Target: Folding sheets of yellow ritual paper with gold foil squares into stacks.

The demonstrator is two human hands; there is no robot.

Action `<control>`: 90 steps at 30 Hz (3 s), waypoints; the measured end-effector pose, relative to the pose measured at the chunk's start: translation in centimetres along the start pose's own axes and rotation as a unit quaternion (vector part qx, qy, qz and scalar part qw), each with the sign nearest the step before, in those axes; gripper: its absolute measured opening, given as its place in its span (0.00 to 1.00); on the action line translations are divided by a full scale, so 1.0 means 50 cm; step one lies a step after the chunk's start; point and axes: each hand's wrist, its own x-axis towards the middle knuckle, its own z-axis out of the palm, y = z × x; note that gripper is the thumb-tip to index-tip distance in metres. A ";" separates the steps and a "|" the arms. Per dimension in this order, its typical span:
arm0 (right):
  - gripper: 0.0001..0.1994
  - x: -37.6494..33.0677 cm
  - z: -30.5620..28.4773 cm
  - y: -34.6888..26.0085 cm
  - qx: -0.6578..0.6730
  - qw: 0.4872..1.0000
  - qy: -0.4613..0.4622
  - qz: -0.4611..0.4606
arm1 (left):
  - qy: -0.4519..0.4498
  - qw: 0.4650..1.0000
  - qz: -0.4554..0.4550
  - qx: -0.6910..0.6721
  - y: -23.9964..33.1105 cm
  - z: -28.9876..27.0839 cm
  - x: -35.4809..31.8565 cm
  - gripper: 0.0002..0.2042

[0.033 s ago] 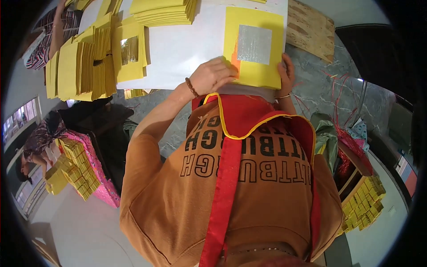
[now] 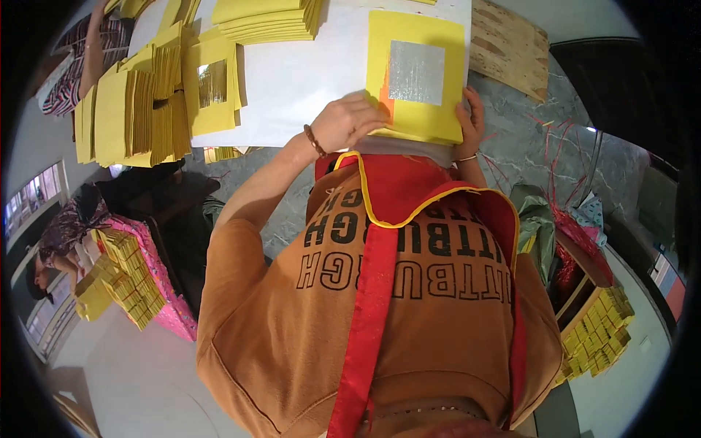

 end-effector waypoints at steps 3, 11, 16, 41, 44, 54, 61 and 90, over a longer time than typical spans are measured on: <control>0.15 -0.002 0.004 -0.019 -0.128 0.991 0.044 -0.017 | -0.036 0.995 -0.060 -0.072 -0.015 -0.013 0.019 0.09; 0.11 0.011 0.001 0.001 -0.038 0.999 -0.022 -0.005 | -0.133 0.959 -0.181 -0.174 -0.050 -0.017 0.042 0.10; 0.13 0.010 0.005 0.018 0.013 0.999 0.002 0.048 | -0.159 0.933 -0.221 -0.234 -0.058 -0.025 0.047 0.09; 0.21 0.012 0.003 -0.005 -0.053 0.998 -0.020 0.011 | -0.244 0.878 -0.277 -0.303 -0.082 -0.041 0.088 0.08; 0.22 0.014 -0.011 0.005 -0.054 0.997 -0.054 -0.002 | -0.227 0.883 -0.273 -0.307 -0.088 -0.034 0.083 0.08; 0.17 0.033 -0.013 -0.076 -0.292 0.922 -0.218 -0.132 | -0.200 0.873 -0.274 -0.350 -0.089 -0.036 0.078 0.08; 0.10 0.036 -0.010 -0.034 -0.162 0.962 -0.169 -0.138 | -0.146 0.965 -0.152 -0.157 -0.053 -0.055 0.056 0.39; 0.11 0.021 -0.028 -0.103 -0.338 0.896 -0.247 -0.148 | 0.043 0.990 -0.134 -0.031 -0.015 0.022 0.037 0.09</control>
